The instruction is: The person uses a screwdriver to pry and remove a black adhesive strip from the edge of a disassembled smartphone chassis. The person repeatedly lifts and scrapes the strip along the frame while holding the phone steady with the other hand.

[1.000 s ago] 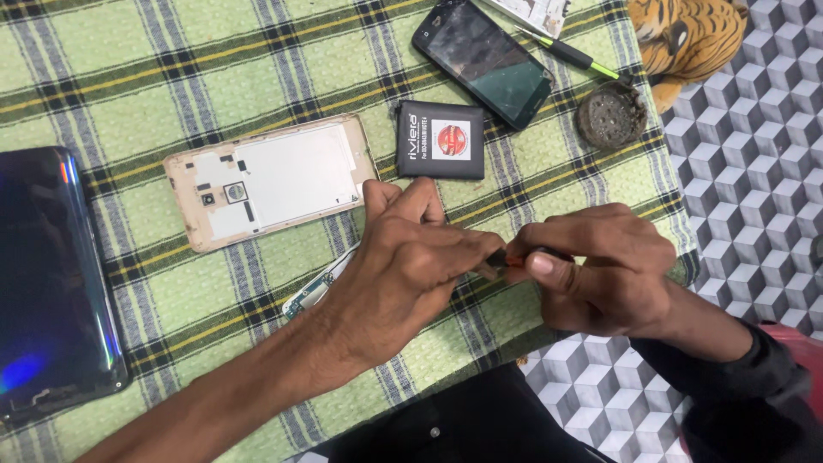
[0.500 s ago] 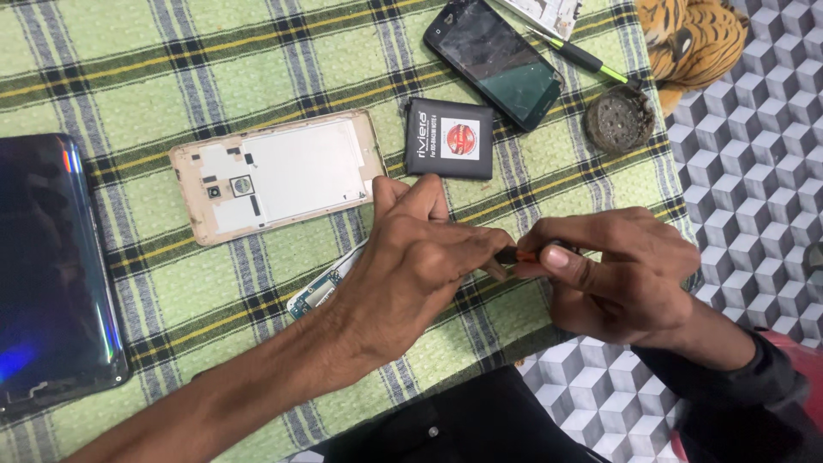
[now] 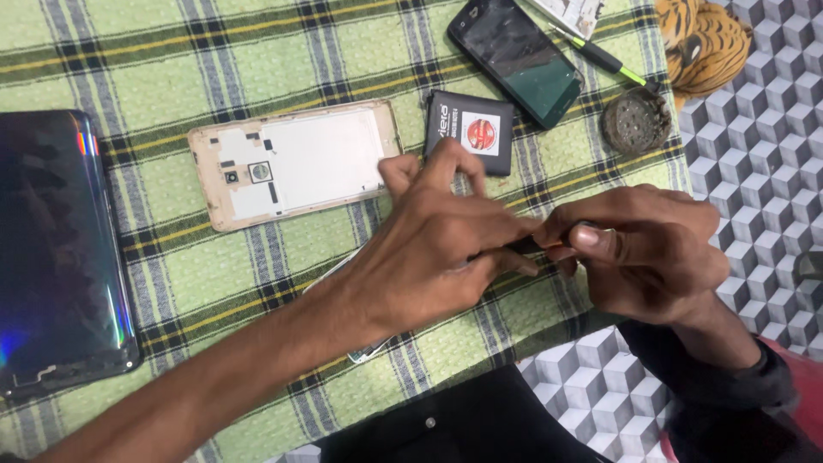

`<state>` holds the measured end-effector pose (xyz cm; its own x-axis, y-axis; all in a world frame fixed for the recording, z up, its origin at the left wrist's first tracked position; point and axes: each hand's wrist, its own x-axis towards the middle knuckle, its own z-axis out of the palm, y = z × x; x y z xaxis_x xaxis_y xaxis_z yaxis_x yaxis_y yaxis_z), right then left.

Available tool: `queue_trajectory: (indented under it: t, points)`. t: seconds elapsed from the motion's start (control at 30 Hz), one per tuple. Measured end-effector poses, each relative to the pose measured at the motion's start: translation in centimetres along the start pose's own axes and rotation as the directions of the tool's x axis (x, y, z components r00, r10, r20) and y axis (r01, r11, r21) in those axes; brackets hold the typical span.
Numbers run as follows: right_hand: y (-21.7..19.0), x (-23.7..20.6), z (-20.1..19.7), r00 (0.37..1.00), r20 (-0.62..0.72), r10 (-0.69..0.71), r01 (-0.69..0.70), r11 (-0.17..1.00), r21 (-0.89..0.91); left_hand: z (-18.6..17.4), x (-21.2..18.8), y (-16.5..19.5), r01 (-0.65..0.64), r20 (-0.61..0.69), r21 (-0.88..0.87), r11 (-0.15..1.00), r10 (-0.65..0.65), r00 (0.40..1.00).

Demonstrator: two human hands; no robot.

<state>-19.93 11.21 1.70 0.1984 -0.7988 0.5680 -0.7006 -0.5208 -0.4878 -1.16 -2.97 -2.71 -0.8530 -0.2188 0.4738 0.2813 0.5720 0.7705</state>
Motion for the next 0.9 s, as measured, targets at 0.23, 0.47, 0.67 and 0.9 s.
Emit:
queue_trajectory:
  t: [0.23, 0.47, 0.67, 0.9]
  points:
    - [-0.2, -0.7, 0.5, 1.0, 0.004, 0.004, -0.003, 0.999, -0.035, -0.1, -0.3, -0.1, -0.039, 0.077, 0.017, 0.999, 0.037, 0.996]
    - [-1.1, 0.1, 0.9, 1.0, 0.029, 0.007, -0.003, 0.991, -0.136, -0.5, -0.3, -0.4, -0.069, 0.033, 0.06, 0.996, 0.067, 0.997]
    - [-2.6, 0.4, 0.7, 0.999, 0.008, 0.036, -0.035, 0.991, -0.126, -0.2, -0.4, 0.7, -0.042, 0.029, 0.071, 0.997, 0.04, 0.999]
    - [-0.6, -0.1, 1.0, 0.99, -0.125, 0.066, -0.051, 0.992, 0.116, 0.1, -0.3, 1.1, -0.028, -0.057, 0.072, 0.997, 0.032, 0.998]
